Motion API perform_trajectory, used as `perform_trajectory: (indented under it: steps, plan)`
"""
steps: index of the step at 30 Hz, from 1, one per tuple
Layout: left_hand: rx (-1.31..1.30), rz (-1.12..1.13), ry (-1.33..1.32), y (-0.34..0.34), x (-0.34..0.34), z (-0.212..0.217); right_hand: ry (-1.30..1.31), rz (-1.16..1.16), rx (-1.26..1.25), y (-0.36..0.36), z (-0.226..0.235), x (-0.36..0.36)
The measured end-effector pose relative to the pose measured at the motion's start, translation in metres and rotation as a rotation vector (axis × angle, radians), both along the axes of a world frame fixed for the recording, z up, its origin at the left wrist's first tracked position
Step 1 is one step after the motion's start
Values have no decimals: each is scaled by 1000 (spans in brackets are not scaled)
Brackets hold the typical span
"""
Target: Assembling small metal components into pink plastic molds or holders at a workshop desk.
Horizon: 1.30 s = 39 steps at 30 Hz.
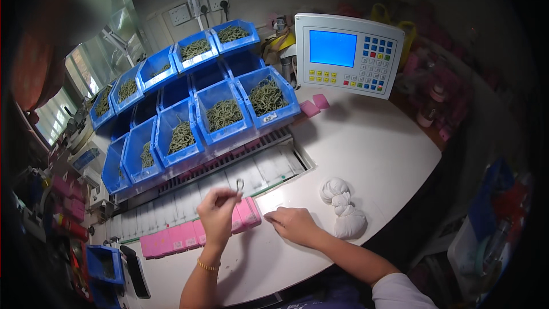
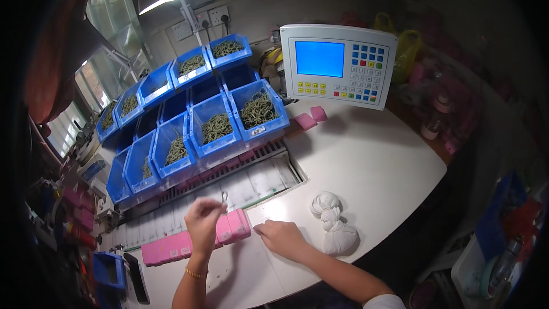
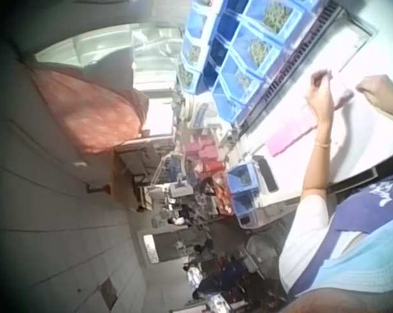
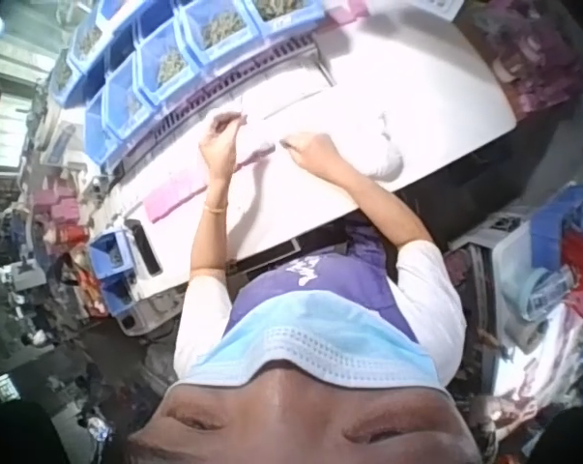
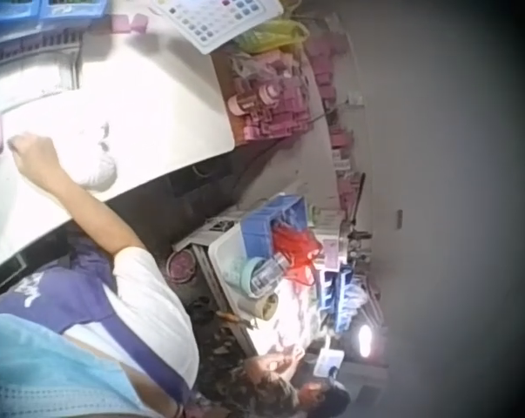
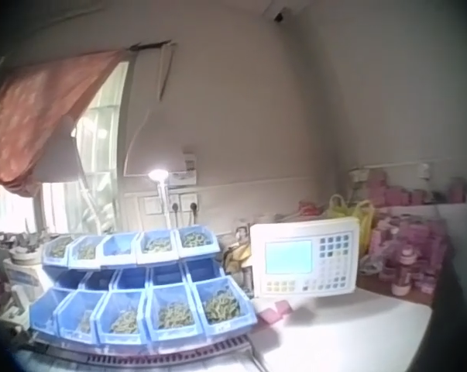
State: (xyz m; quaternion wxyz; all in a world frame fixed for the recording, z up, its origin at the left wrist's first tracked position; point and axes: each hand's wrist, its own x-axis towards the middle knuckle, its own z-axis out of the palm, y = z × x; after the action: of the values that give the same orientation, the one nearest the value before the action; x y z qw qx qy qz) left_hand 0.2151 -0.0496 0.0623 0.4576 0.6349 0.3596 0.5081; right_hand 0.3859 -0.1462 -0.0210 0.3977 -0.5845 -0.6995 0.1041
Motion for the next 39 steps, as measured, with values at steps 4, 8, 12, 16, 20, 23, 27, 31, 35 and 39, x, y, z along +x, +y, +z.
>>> perform_trajectory:
  steps: [4,8,12,16,20,23,27,31,35,39]
  plan:
    - [171,-12,-17,51,71,32,-62,-10,-49,-3,-2,5]
    - [548,197,220,120,125,72,-32,41,-69,2,-3,-2]
    - [654,300,430,125,125,86,-5,82,-75,3,-3,-2]
    - [660,127,645,64,74,41,-35,40,-100,-2,-5,10]
    - [493,-22,1238,9,-9,-21,-22,-31,-72,0,3,-1]
    - [430,-125,1254,-2,-19,-41,64,-64,-84,2,3,5]
    - [476,-277,1175,-26,-21,-42,125,-171,-39,0,2,11]
    - [530,-277,1066,-58,-26,-56,142,-179,7,-3,4,8]
    - [309,-379,818,-88,-36,-58,238,-184,-180,-14,19,-3]
    - [506,-232,649,-107,-51,-65,608,-31,-364,-40,18,-28]
